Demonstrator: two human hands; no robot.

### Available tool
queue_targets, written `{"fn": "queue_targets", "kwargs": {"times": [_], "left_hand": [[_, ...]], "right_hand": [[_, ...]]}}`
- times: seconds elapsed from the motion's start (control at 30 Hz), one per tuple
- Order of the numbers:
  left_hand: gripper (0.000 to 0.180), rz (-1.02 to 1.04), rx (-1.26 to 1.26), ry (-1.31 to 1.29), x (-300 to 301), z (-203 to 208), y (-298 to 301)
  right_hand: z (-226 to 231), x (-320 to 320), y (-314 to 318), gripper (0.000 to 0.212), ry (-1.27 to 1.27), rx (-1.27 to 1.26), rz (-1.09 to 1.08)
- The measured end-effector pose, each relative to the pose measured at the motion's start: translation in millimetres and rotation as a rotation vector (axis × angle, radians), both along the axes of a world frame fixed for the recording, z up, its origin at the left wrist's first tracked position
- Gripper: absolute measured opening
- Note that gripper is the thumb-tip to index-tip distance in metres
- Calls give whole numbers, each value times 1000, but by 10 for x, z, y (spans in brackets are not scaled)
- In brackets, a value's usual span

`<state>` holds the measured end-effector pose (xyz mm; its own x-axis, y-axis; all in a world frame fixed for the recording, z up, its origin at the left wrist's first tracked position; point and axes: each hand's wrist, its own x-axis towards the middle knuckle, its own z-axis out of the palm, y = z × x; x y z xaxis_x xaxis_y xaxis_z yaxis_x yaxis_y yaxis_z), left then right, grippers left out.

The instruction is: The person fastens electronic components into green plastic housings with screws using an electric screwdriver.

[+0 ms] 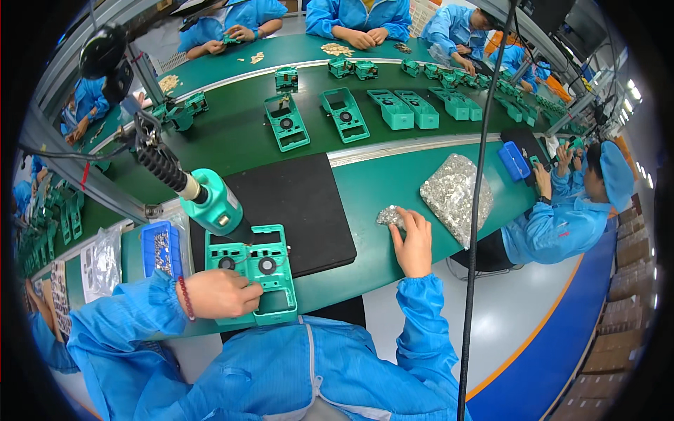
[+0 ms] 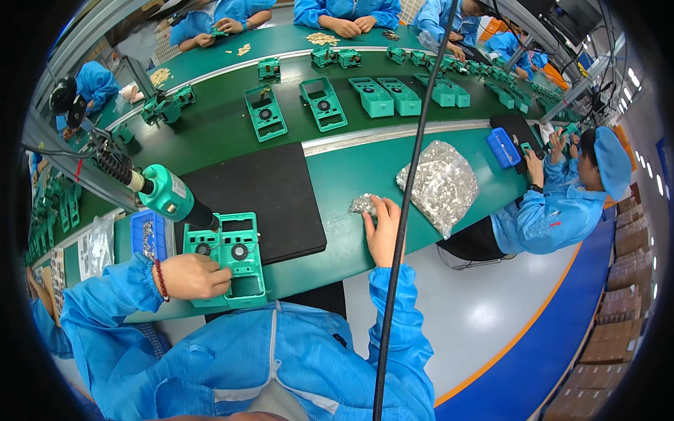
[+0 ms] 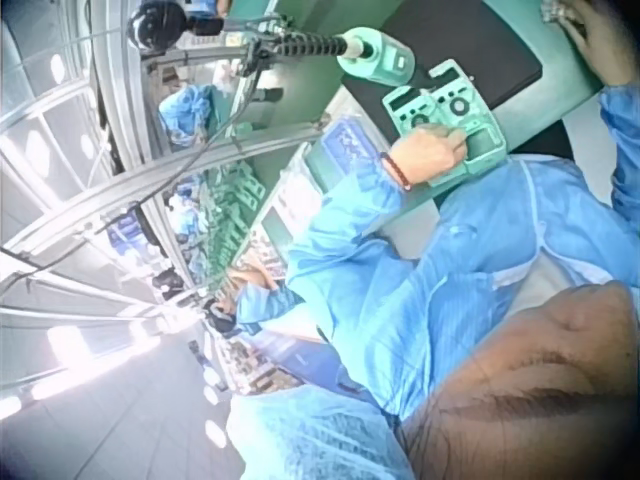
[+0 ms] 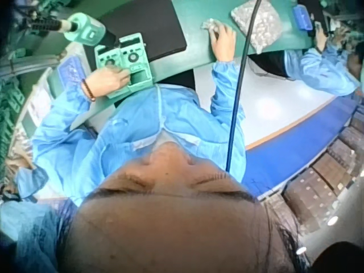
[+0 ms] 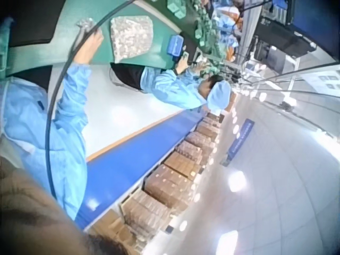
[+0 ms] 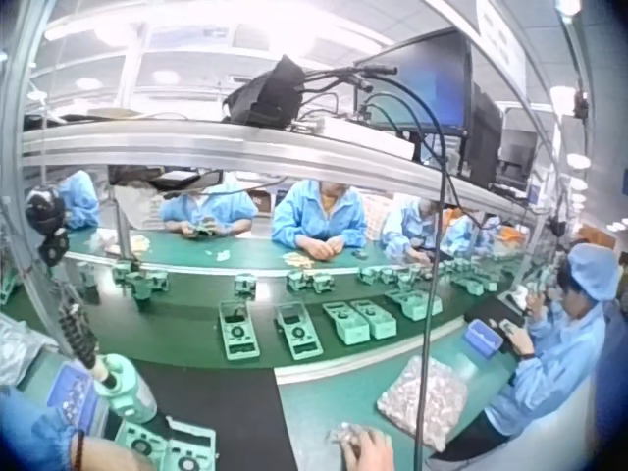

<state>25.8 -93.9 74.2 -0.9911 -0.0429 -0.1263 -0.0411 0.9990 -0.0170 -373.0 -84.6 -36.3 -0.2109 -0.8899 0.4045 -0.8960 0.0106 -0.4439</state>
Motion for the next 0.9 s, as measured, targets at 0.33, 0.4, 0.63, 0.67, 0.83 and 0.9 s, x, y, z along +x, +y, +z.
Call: {"fn": "queue_targets", "kwargs": {"times": [0.33, 0.4, 0.63, 0.67, 0.83, 0.9], "left_hand": [[15, 248, 12, 180, 15, -371, 284], [15, 233, 64, 180, 60, -393, 359], [28, 369, 182, 286, 28, -519, 516], [30, 397, 213, 305, 44, -538, 543], [33, 534, 275, 398, 107, -517, 745], [30, 543, 343, 518, 63, -635, 864]], "right_hand": [[484, 371, 326, 13, -839, 214, 160], [678, 469, 418, 12, -918, 235, 220], [1238, 1033, 585, 20, -1102, 650, 687], [1257, 1114, 597, 22, -1128, 716, 754], [1151, 1493, 568, 23, -1211, 809, 917], [1146, 1668, 551, 23, -1256, 820, 917]]}}
